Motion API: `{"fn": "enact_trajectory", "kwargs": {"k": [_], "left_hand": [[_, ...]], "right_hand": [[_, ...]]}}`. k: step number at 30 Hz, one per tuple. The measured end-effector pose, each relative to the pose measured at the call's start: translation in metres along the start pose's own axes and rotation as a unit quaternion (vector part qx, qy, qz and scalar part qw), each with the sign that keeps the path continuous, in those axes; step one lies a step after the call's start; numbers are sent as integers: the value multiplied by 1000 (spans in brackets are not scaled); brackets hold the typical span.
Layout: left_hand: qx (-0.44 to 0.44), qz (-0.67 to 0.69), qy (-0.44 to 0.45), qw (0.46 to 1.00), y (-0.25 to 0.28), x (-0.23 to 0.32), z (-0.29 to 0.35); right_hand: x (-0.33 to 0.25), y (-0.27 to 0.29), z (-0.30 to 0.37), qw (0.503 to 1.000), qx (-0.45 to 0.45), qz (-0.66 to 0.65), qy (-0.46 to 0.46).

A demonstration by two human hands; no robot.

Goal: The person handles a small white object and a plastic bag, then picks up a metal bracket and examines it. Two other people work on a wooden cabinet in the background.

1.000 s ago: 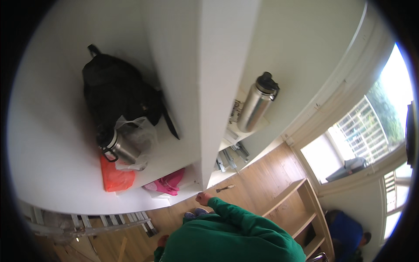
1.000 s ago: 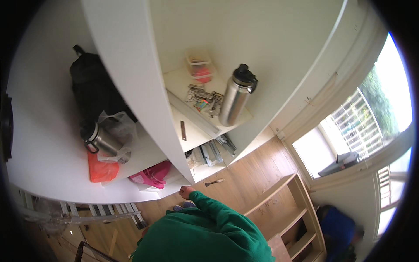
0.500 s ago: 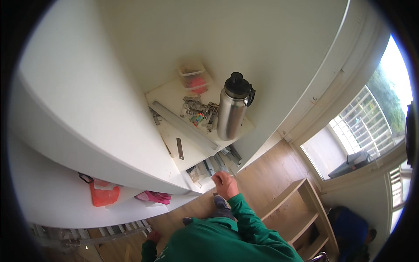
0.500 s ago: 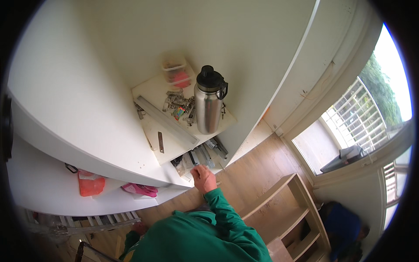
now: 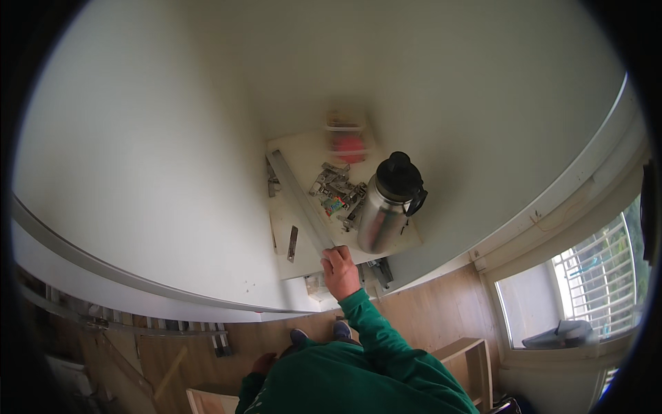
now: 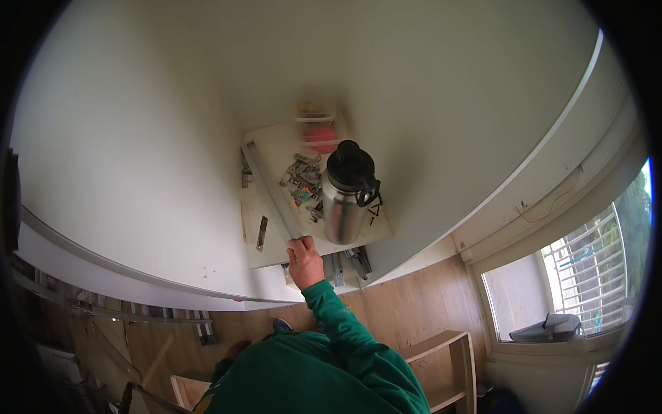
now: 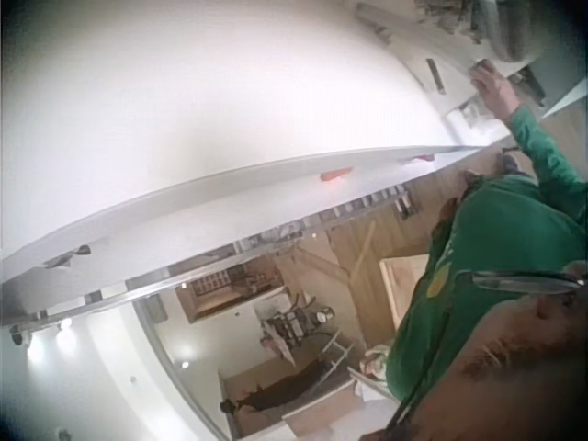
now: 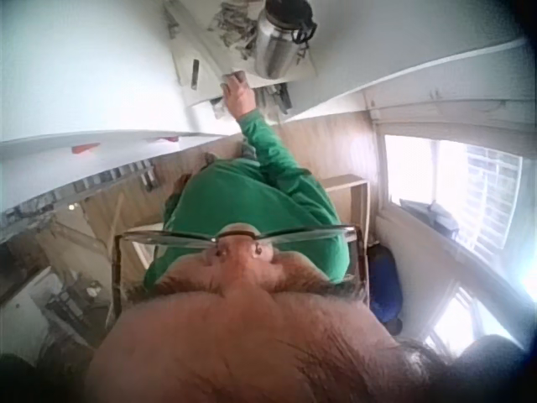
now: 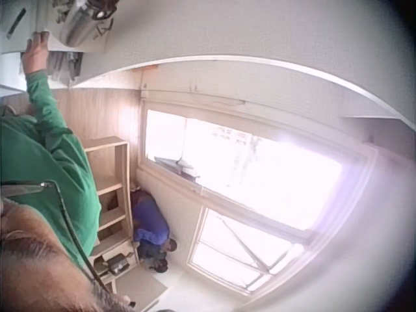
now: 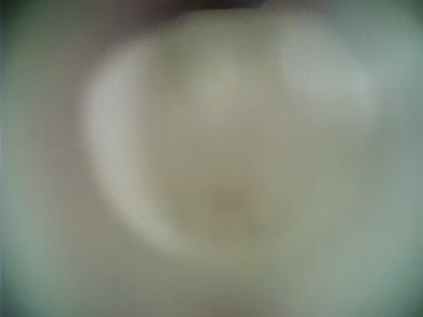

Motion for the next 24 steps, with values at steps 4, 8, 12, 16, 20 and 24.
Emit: {"fn": "enact_trajectory", "kwargs": {"k": [4, 8, 12, 16, 20, 24], "left_hand": [[12, -52, 35, 998, -6, -15, 1], [-7, 39, 56, 998, -14, -24, 5], [13, 20, 57, 998, -18, -30, 4], [-4, -49, 28, 998, -17, -42, 4], [42, 95, 27, 994, -18, -55, 11], [67, 160, 19, 985, -13, -52, 8]], "right_hand": [[2, -14, -18, 999, 7, -21, 49], [3, -28, -32, 996, -35, -78, 11], [2, -34, -38, 1000, 0, 9, -16], [2, -37, -49, 992, 24, 108, 52], [7, -39, -58, 999, -43, 6, 5], [11, -33, -63, 998, -54, -25, 1]]}}
Point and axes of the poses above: each hand's wrist, its own z-axis away from the middle knuckle, its own y-axis out of the back of the hand, x = y × z, the point moved 2 cm from there along -z, towards the middle knuckle, and after that the axes turned 8 degrees about z, right-handed, at the moved point
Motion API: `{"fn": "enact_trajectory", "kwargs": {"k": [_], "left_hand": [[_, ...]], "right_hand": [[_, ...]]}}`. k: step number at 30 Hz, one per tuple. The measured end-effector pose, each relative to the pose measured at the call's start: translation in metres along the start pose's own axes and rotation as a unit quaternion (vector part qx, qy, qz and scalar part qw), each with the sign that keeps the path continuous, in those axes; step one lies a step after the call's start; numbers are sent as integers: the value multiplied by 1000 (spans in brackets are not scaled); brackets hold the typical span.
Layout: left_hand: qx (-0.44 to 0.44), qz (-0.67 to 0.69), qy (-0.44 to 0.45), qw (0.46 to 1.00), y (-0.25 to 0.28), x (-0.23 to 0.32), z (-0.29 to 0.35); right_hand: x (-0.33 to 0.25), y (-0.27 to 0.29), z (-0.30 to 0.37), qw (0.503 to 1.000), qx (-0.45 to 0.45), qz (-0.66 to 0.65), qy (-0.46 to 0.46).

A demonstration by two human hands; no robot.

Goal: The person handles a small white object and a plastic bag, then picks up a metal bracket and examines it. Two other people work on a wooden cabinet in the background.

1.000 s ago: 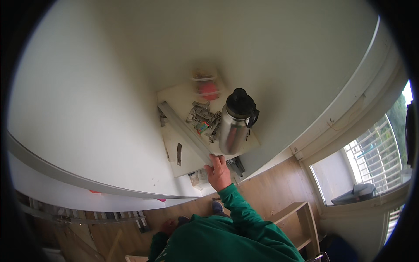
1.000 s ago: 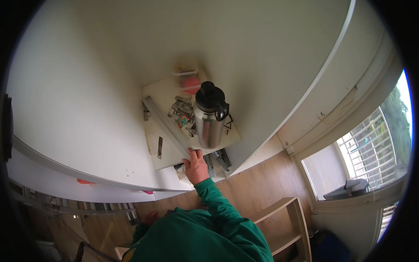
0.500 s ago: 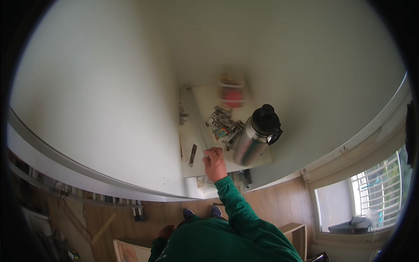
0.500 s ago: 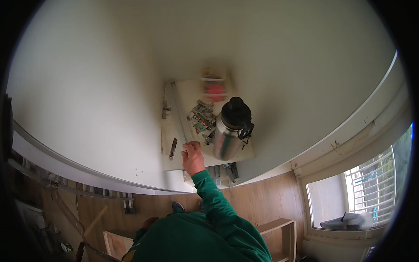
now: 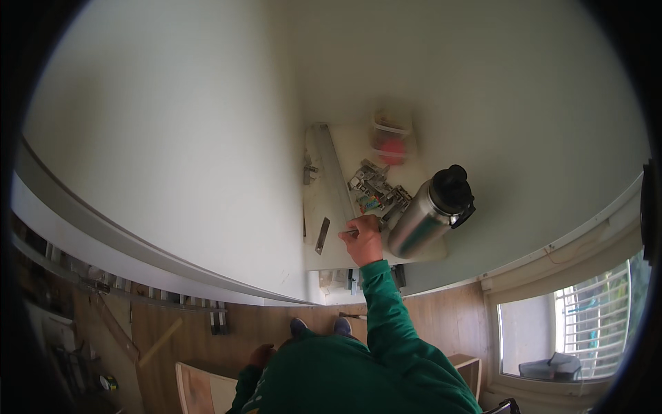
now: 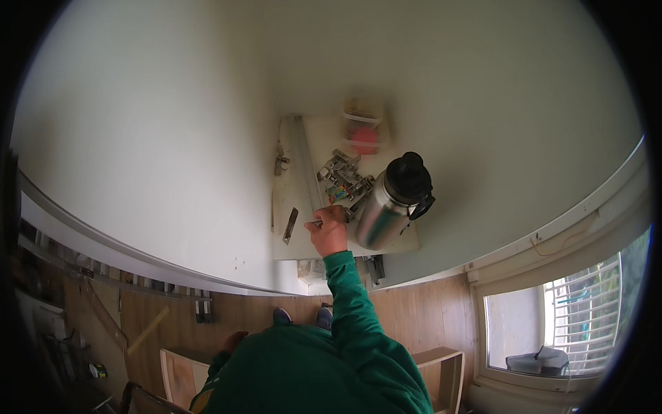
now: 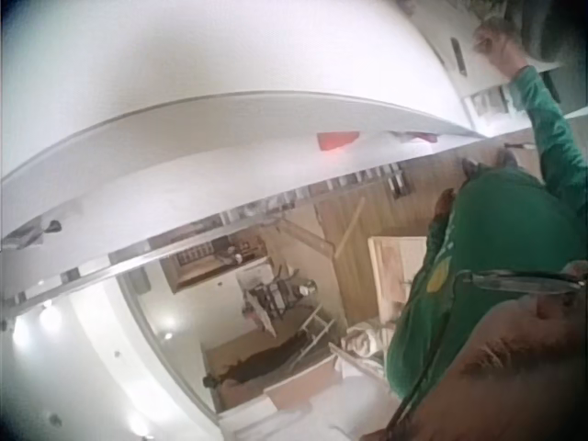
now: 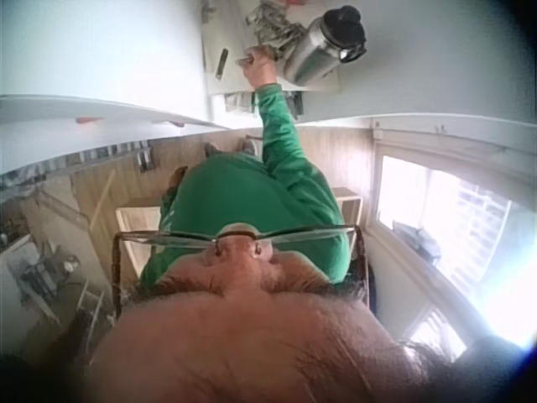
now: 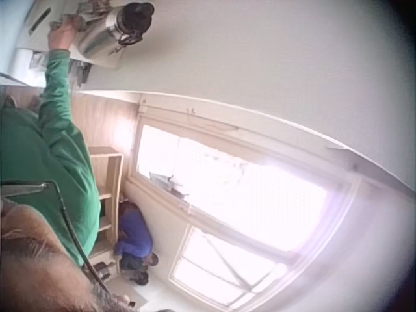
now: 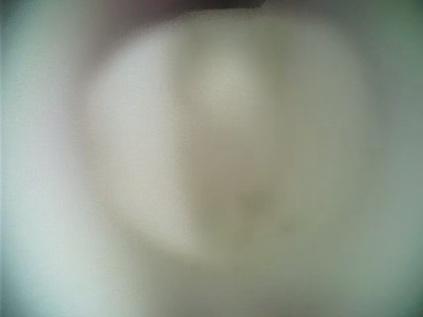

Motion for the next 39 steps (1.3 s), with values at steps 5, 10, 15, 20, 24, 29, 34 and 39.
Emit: {"fn": "enact_trajectory", "kwargs": {"k": [5, 10, 15, 20, 24, 29, 34, 39], "left_hand": [[16, -25, 14, 999, 6, 32, 9], [16, 26, 22, 999, 8, 48, 15], [5, 41, 18, 999, 3, 46, 11], [12, -18, 24, 999, 3, 53, 14], [13, -57, 14, 998, 2, 54, 20], [18, -87, 5, 996, -1, 44, 17], [15, -92, -33, 995, -3, 38, 14], [48, -33, -41, 997, -6, 56, 20]], "right_hand": [[-7, 4, 4, 999, 29, 37, 6], [-31, -10, 15, 999, -15, 33, 22], [-45, -59, 9, 995, -67, 78, 5], [-30, -72, -7, 995, -51, 79, -27], [-23, -58, -6, 948, -126, -227, -185], [-37, -39, -14, 913, -138, -327, -202], [-35, -19, -32, 906, -132, -352, -192], [-33, -4, -18, 914, -150, -331, -184]]}}
Point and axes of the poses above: each hand's wrist, its own z-axis away from the middle knuckle, its own y-axis out of the back of the hand, x = y × z, the point moved 2 cm from there along -z, towards the middle knuckle, and after that the axes turned 8 degrees about z, right-handed, at the moved point
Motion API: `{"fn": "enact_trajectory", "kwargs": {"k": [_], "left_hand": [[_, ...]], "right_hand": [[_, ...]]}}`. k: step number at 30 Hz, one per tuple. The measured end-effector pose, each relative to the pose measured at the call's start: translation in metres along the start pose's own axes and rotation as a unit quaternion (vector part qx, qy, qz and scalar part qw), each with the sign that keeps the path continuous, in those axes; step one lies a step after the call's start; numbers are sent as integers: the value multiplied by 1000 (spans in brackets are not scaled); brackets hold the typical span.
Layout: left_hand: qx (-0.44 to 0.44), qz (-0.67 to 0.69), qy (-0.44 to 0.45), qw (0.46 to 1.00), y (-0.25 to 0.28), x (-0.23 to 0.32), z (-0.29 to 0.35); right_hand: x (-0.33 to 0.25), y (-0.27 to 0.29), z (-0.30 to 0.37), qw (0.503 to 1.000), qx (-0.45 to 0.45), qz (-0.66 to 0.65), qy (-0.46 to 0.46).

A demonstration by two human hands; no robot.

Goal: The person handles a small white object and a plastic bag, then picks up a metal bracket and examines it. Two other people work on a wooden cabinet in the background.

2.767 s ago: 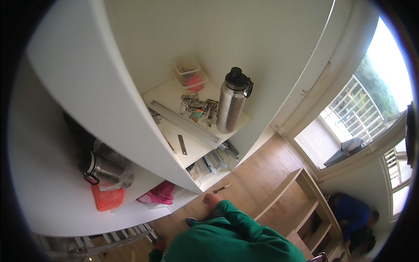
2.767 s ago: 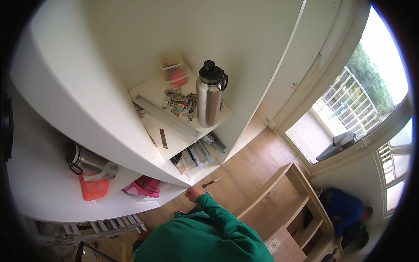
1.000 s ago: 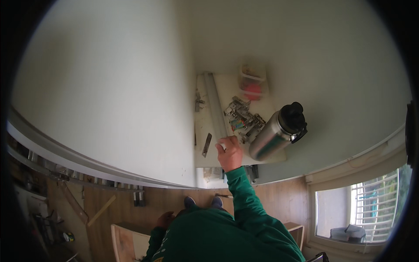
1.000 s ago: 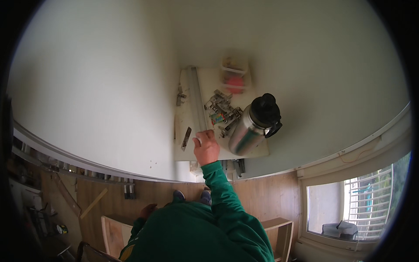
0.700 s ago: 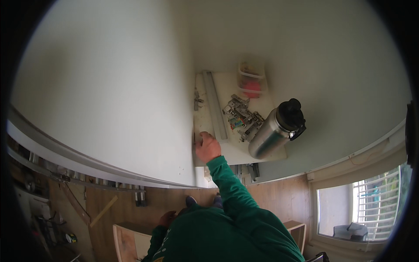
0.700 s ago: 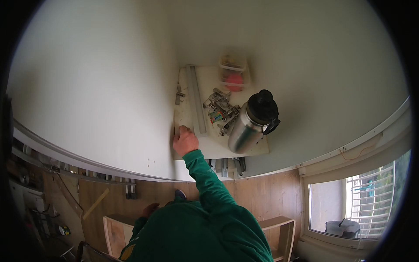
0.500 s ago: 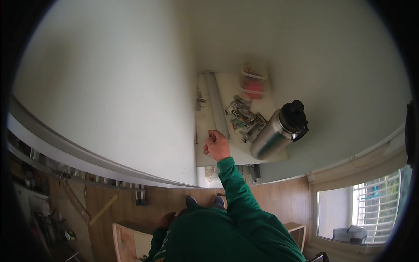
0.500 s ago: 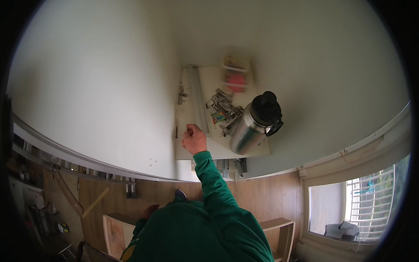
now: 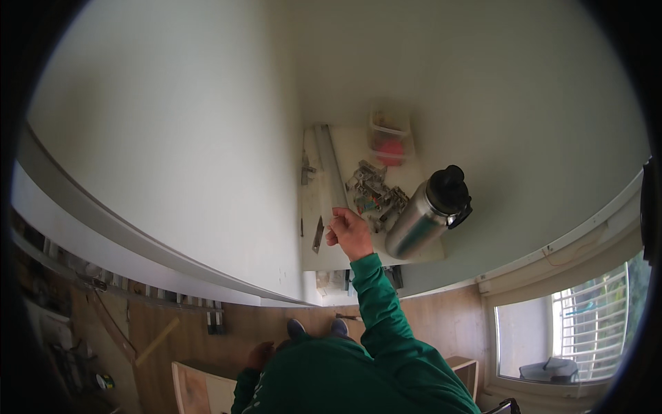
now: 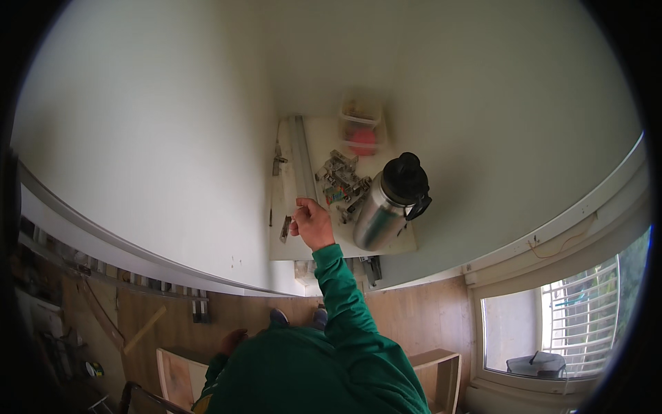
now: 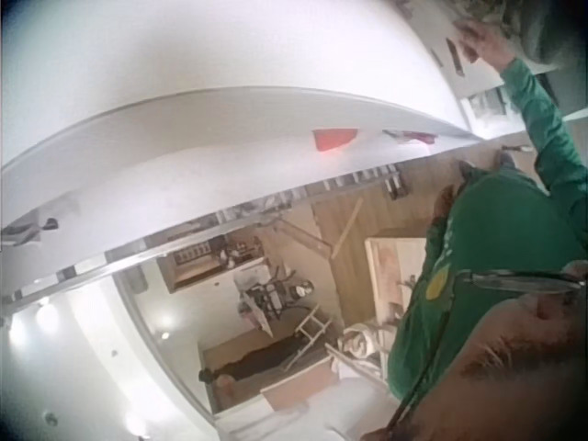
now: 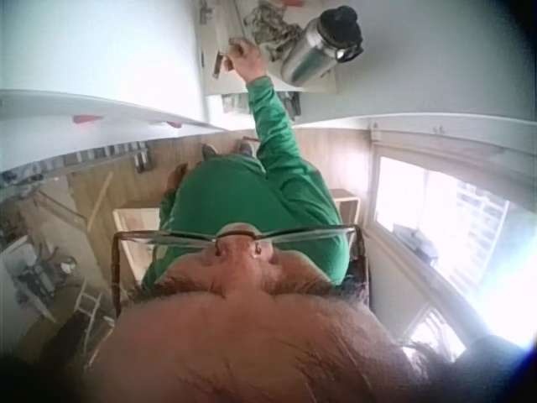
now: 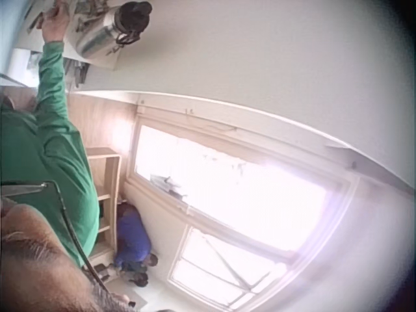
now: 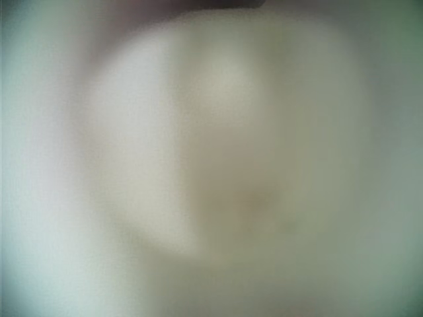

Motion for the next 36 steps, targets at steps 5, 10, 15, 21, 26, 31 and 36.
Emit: {"fn": "enact_trajectory", "kwargs": {"k": [5, 10, 15, 21, 26, 31, 36], "left_hand": [[33, -43, -98, 994, 12, 44, 2], [-8, -15, -167, 986, 30, 115, 7], [-122, 90, -212, 965, 37, 216, 8], [-79, 205, -311, 925, 19, 314, -2], [-132, 386, -188, 894, 5, 346, -14], [-108, 408, -236, 875, 0, 360, -20], [-190, 501, -178, 825, 9, 362, -17]], "right_hand": [[13, -3, 32, 997, -15, 59, -56], [14, -1, 54, 998, -47, -11, -40], [1, 3, 75, 995, -64, -57, -43], [-18, 11, 111, 977, -147, -125, -90], [-16, 13, 143, 920, -253, -239, -178], [-20, 29, 137, 986, -79, 142, 34], [-46, 30, 122, 986, -62, 31, 150]]}}
Point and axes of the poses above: each hand's wrist, its own z-axis away from the middle knuckle, its own y-axis out of the back of the hand, x = y × z, the point moved 2 cm from there along -z, towards the middle knuckle, and after that the axes turned 8 degrees about z, right-handed, at the moved point
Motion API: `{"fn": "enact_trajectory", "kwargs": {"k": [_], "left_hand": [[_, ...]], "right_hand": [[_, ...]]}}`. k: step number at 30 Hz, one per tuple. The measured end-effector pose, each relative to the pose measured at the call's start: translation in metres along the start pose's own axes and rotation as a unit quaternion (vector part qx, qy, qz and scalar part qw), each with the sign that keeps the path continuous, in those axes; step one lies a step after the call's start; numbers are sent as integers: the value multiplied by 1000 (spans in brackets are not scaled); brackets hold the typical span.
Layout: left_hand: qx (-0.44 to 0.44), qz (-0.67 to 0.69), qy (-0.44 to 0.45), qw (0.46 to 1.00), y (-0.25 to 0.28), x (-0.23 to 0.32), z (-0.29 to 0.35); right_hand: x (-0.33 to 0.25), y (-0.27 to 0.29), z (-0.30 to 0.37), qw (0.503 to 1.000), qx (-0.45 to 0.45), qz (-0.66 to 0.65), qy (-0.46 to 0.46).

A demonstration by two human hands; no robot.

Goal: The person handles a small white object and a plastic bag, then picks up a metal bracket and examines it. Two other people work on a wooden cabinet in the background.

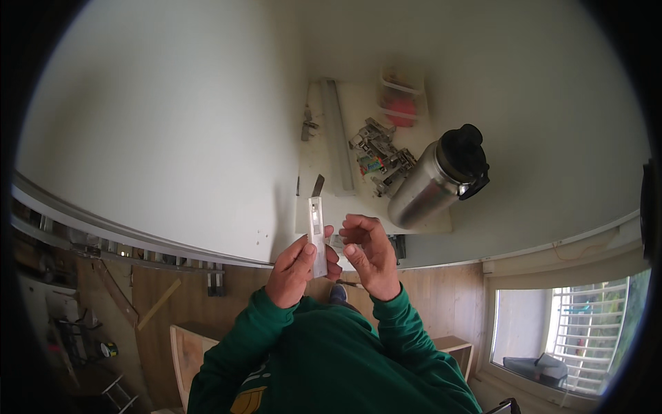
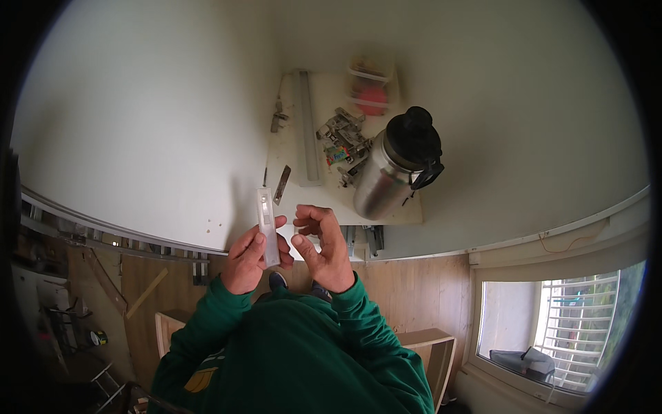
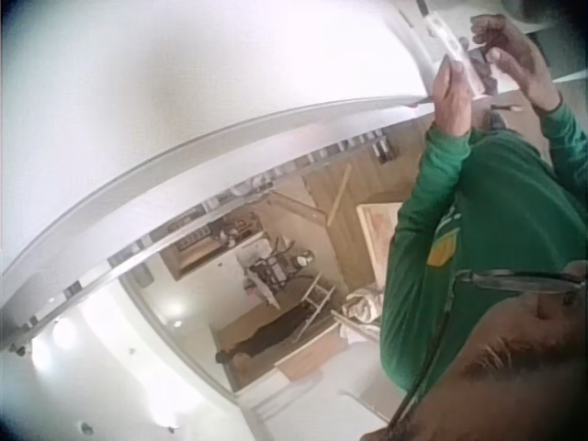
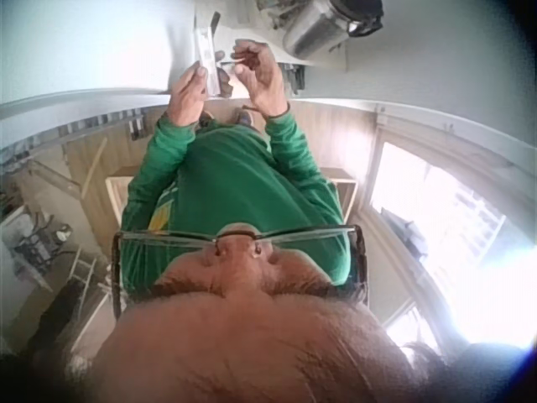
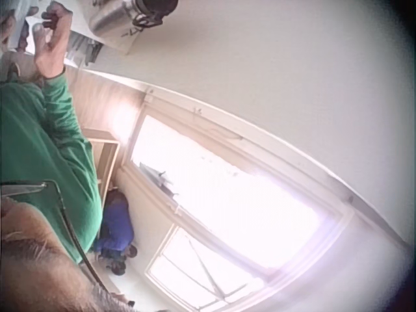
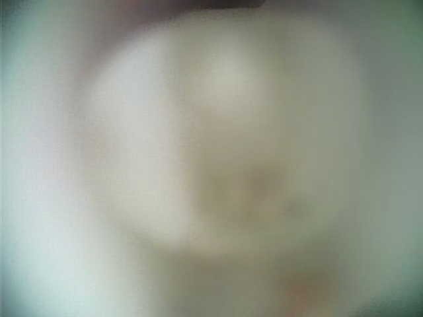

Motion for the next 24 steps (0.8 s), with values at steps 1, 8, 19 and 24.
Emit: {"fn": "enact_trajectory", "kwargs": {"k": [1, 8, 19, 24], "left_hand": [[-11, -4, 5, 1000, -3, 0, 1], [3, -25, 20, 999, -13, -12, 2], [-2, -60, 9, 998, -6, -10, -1], [-3, -78, 10, 997, -5, -9, -3]], "right_hand": [[-2, 0, -7, 999, -20, -41, -13], [-7, -8, -24, 978, -80, -157, -114], [-12, -18, -22, 964, -74, -218, -134], [-15, -28, -17, 976, -20, -183, -119]]}}
Point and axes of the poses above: each hand's wrist, its own z-axis away from the middle knuckle, its own y-axis out of the back of the hand, x = y × z, the point moved 2 cm from there along -z, towards the middle knuckle, and after that the axes turned 8 degrees about z, right-handed, at the moved point
